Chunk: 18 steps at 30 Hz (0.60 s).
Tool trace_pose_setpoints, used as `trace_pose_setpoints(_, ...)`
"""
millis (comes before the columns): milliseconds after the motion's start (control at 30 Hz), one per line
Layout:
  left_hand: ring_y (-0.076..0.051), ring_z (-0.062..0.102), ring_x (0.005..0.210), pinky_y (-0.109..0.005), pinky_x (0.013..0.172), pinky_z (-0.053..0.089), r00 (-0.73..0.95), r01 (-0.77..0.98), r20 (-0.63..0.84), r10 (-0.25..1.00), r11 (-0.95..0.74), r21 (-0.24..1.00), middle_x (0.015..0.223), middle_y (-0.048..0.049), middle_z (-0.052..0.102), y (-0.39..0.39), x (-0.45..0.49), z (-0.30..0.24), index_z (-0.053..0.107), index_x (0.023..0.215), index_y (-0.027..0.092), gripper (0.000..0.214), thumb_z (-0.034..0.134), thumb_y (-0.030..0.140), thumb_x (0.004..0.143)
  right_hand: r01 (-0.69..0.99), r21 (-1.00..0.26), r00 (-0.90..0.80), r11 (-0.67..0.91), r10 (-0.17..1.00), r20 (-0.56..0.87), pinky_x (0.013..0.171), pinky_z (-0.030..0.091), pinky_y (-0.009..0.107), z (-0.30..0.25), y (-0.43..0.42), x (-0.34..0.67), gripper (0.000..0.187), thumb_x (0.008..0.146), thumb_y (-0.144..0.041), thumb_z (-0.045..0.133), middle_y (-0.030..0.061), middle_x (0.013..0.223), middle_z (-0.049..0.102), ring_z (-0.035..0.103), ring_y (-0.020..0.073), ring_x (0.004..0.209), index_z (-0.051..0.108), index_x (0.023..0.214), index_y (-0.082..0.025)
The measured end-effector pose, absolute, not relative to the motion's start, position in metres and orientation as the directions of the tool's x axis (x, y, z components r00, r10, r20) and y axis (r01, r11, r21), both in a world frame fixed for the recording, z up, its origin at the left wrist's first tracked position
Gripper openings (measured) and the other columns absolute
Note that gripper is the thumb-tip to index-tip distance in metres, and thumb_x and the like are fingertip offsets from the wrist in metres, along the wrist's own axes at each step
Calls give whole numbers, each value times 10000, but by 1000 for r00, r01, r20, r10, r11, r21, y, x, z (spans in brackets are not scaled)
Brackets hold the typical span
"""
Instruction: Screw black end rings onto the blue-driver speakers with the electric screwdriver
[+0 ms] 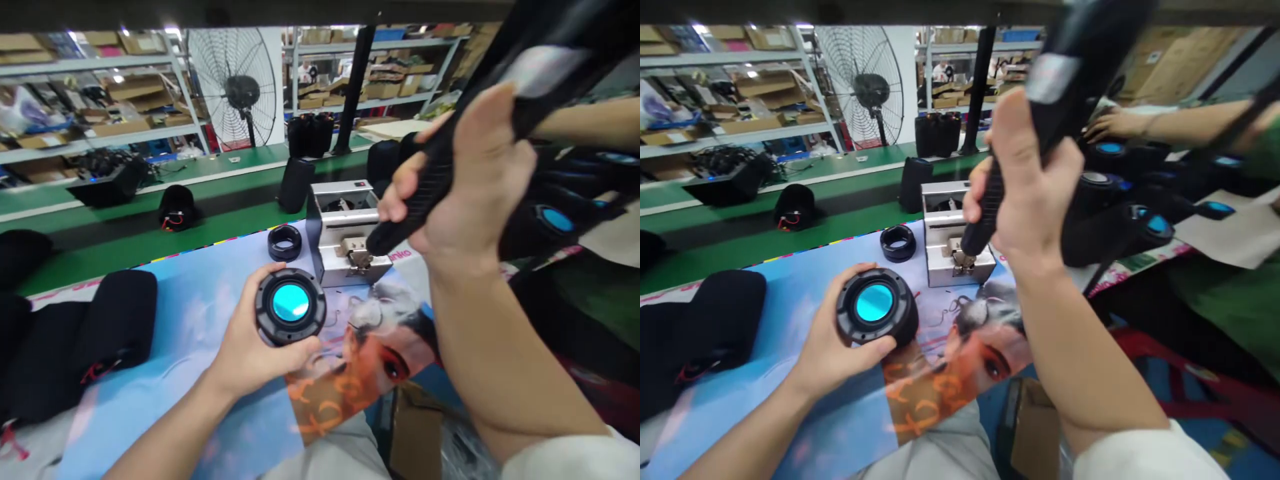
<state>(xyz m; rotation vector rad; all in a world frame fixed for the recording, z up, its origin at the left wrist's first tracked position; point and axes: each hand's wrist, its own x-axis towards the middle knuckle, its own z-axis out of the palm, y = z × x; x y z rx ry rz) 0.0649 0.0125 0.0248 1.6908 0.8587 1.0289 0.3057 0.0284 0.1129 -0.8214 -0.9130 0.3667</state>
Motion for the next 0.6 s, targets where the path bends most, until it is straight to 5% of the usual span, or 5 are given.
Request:
trace_pose_setpoints(433,-254,834,972,-345,855,675,532,39,210,820,-272,961,1125,-31,817,20,94,23,529,1351,255,829,980,278,656,-81,-802,439,592,744,505,307,307,259,81,49,312,594,788,-703,872,-37,518,519,466,124,351,557,762,-201)
trace_pose_setpoints(600,-250,831,1017,-343,899,665,546,9,226,806,-275,961,1167,-40,813,20,95,23,509,1356,252,839,978,266,661,-75,-795,432,601,738,518,302,336,305,112,28,308,635,757,-803,825,-45,509,500,464,142,353,578,767,-218)
